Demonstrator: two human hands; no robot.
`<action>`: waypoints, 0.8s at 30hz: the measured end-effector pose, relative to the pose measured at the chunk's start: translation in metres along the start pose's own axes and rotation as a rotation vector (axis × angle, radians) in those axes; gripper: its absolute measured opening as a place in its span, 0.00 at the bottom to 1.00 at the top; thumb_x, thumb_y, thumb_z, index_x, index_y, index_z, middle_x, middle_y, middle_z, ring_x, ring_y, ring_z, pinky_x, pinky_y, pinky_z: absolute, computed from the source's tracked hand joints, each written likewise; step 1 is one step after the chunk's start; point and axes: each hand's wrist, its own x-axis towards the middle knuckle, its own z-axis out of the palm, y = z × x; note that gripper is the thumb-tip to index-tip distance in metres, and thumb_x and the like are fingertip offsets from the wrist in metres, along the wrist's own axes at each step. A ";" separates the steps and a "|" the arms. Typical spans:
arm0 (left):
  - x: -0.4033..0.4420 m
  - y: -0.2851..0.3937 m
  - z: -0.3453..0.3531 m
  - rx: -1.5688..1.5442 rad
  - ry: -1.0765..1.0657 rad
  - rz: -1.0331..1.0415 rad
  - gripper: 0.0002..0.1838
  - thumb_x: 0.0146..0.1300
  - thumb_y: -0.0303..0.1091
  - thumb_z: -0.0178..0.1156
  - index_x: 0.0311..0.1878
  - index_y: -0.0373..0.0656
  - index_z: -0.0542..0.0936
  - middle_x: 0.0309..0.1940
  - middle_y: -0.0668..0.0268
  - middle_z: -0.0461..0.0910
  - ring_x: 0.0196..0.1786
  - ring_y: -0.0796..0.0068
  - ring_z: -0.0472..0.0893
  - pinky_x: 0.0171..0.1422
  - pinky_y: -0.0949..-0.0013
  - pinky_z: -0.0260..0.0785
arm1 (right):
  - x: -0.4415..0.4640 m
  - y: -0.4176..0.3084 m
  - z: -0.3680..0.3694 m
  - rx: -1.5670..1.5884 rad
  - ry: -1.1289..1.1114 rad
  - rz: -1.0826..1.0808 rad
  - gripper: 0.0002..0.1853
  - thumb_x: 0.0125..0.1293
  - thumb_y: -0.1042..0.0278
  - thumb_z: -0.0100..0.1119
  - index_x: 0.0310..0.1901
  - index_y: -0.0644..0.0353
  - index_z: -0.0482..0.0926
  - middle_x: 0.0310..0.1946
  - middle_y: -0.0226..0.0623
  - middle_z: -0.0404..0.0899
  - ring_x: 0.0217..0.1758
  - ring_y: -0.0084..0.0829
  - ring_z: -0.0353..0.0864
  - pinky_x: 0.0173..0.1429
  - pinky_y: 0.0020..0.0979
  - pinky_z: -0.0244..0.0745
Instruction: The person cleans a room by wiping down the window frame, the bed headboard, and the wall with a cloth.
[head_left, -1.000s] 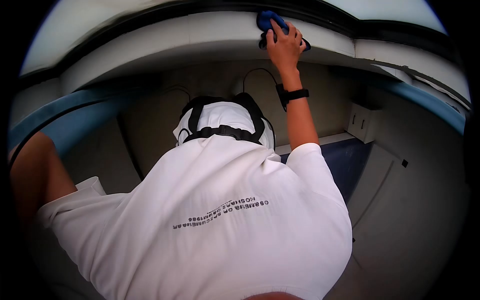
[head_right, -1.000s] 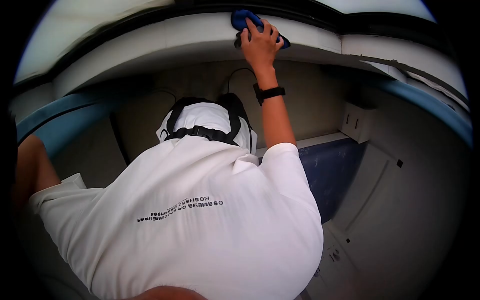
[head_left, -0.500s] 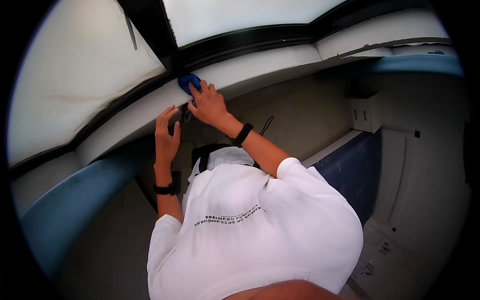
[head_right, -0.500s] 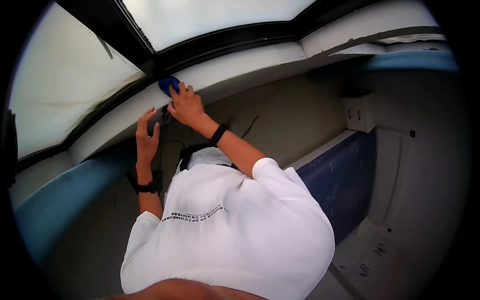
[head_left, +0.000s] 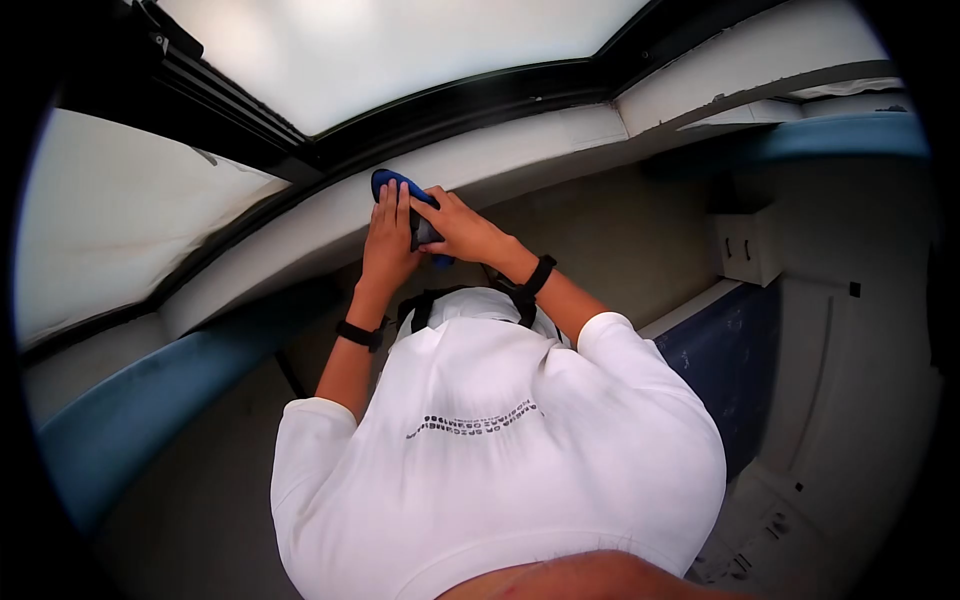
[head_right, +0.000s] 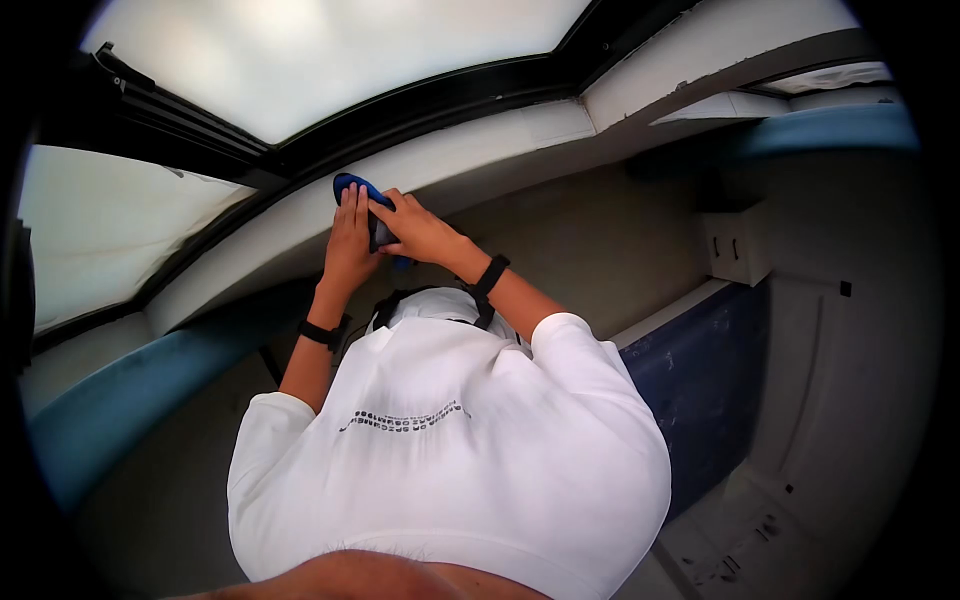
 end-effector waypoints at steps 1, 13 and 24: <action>0.018 0.013 0.014 0.006 -0.006 0.002 0.56 0.49 0.29 0.74 0.79 0.35 0.52 0.78 0.44 0.54 0.81 0.44 0.54 0.82 0.48 0.50 | -0.012 0.020 -0.013 0.007 0.005 0.000 0.42 0.56 0.65 0.76 0.71 0.55 0.65 0.62 0.51 0.66 0.63 0.57 0.72 0.67 0.46 0.74; 0.189 0.172 0.135 0.146 0.048 0.205 0.46 0.49 0.27 0.68 0.72 0.23 0.61 0.73 0.36 0.59 0.78 0.40 0.58 0.81 0.49 0.53 | -0.130 0.164 -0.127 -0.031 0.457 0.322 0.35 0.56 0.78 0.66 0.68 0.54 0.69 0.53 0.48 0.75 0.54 0.55 0.79 0.57 0.47 0.78; 0.227 0.186 0.159 -0.195 -0.063 0.366 0.46 0.43 0.18 0.63 0.72 0.30 0.64 0.75 0.43 0.60 0.79 0.46 0.58 0.82 0.55 0.53 | -0.137 0.179 -0.158 -0.117 0.568 0.349 0.35 0.55 0.78 0.66 0.68 0.55 0.72 0.52 0.45 0.74 0.55 0.50 0.79 0.57 0.44 0.77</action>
